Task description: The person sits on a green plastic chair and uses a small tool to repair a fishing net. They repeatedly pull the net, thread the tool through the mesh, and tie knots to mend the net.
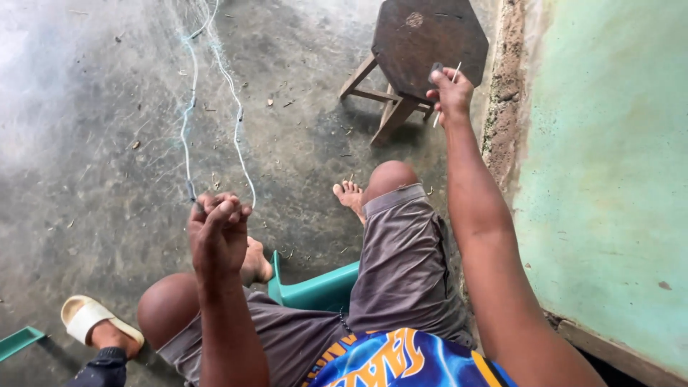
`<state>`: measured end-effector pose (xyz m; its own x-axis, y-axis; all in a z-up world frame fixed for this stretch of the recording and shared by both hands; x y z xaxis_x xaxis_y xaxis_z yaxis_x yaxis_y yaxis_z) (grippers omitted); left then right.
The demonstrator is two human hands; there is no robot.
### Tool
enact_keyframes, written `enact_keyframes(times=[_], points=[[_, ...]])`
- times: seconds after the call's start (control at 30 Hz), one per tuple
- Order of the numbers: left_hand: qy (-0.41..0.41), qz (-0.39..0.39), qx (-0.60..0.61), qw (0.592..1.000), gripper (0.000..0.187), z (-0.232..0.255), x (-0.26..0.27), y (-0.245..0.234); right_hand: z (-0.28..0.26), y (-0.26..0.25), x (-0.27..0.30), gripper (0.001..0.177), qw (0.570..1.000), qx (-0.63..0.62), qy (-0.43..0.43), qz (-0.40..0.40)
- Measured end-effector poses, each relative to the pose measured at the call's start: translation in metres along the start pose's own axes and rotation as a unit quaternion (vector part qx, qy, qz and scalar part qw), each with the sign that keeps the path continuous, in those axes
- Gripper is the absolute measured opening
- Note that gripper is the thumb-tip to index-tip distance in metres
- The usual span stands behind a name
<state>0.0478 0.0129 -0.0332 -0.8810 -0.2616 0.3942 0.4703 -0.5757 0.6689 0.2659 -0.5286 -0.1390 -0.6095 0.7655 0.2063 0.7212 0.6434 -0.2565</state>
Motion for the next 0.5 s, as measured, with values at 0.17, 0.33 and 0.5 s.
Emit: enact_keyframes(times=[0.17, 0.33, 0.5], points=[[0.002, 0.014, -0.008, 1.0, 0.03, -0.004, -0.008, -0.009, 0.036, -0.023, -0.068, 0.033, 0.977, 0.208, -0.048, 0.022], [0.034, 0.021, 0.006, 0.999, 0.025, 0.007, -0.006, -0.007, -0.009, -0.052, 0.01, 0.031, 0.883, 0.418, -0.171, -0.124], [0.072, 0.029, 0.027, 0.997, 0.022, 0.007, -0.002, -0.005, -0.135, -0.043, 0.209, 0.029, 0.868, 0.232, -0.213, -0.384]])
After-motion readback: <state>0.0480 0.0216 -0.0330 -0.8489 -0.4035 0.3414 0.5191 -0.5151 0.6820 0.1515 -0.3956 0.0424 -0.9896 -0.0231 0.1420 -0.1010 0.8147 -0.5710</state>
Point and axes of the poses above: each hand's wrist, its own x-axis away from the middle knuckle, its own y-axis out of the palm, z = x × y, the point moved 6 cm from there along -x, towards the middle knuckle, and after that the axes turned 12 degrees about z, right-handed, at the moved point
